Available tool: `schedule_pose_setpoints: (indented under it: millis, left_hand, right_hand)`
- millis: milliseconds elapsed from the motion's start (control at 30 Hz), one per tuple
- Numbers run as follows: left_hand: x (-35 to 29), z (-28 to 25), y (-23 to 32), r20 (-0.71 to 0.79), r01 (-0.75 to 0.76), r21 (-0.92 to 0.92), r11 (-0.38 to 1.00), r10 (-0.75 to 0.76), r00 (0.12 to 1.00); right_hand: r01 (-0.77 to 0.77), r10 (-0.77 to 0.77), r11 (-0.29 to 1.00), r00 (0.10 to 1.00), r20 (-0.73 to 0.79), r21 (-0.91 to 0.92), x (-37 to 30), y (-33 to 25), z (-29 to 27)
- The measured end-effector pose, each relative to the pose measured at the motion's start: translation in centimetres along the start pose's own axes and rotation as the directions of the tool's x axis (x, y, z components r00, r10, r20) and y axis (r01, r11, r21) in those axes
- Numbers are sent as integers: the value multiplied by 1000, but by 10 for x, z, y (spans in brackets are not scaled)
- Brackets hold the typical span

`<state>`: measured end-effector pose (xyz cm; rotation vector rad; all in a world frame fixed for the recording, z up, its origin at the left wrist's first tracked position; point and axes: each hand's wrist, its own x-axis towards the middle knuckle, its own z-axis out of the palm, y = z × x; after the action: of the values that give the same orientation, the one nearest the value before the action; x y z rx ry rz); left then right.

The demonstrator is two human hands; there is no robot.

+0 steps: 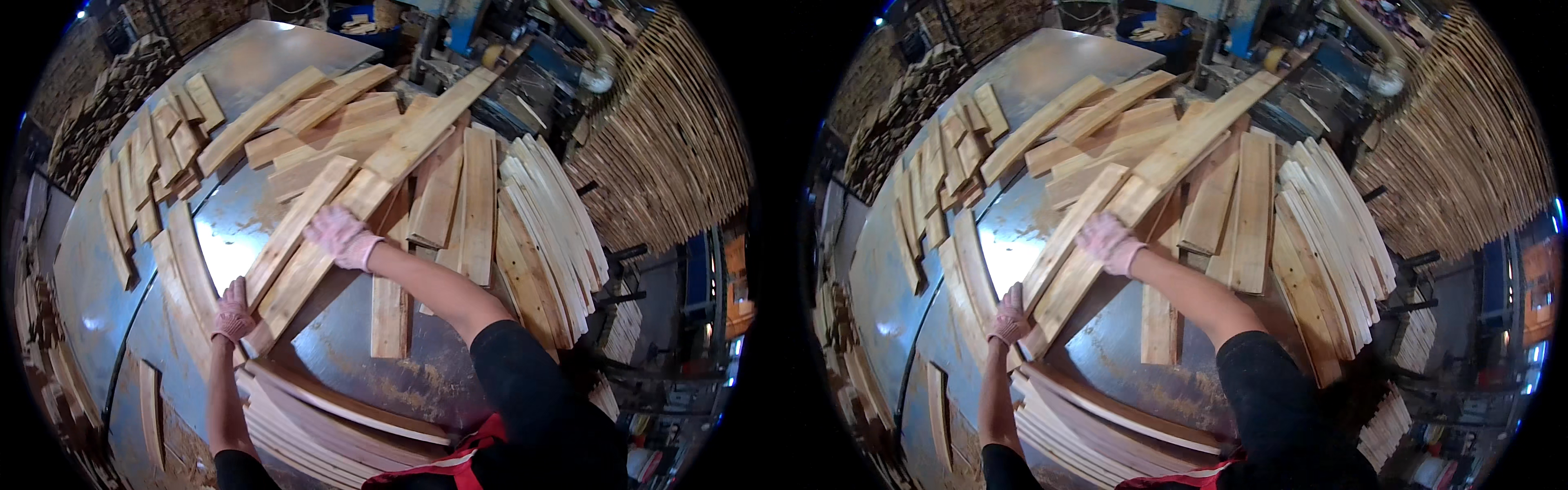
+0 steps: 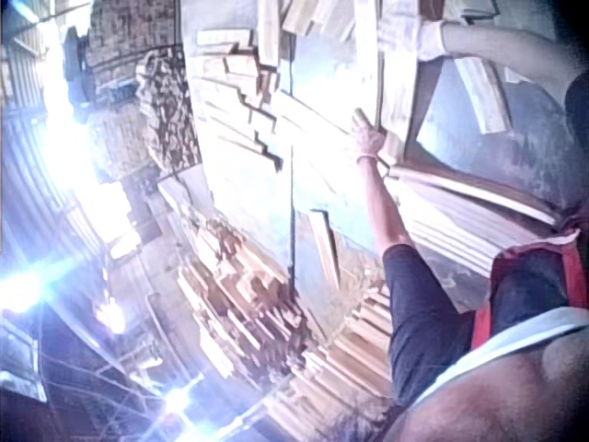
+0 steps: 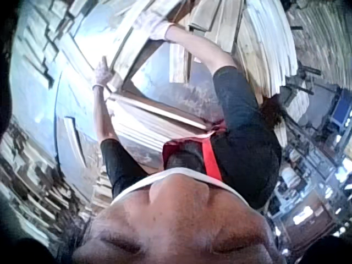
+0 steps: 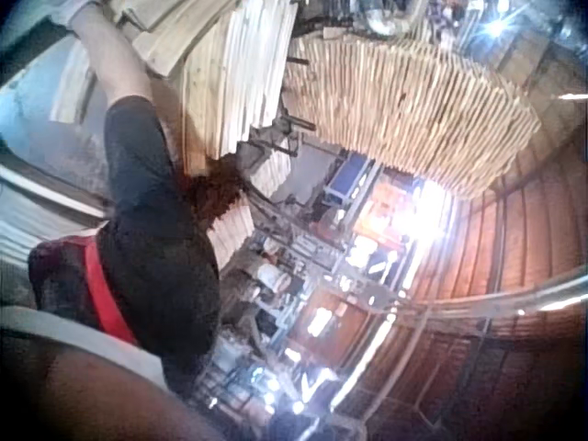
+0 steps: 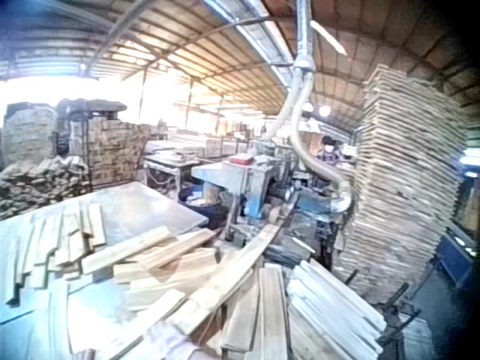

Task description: The person gathers scattered wooden planks from a large metal table and stacks them into neat piles. They repeatedly pick up planks, align them, and place them onto a growing stack, occasionally moving the entire stack to a different location on the table.

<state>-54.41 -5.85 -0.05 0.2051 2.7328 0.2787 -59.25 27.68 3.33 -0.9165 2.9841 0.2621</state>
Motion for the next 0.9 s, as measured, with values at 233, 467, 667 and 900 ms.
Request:
schedule_pose_setpoints:
  millis: [233,467,667,900]
  left_hand:
    - [-39,-67,-33,-456,-84,179,980,158,876]
    - [-282,-33,-35,-226,175,-748,640,-493,840]
    - [-476,165,57,-62,-32,-998,54,-753,656]
    - [-530,264,123,175,46,-981,-186,-772,611]
  right_hand:
    - [-90,-119,892,899,421,444,-56,-50,-49]
    - [-397,-165,688,729,664,607,-258,-180,-14]
    - [-209,-222,614,880,420,761,-320,-233,14]
    - [-548,637,686,770,-33,479,-224,-114,31]
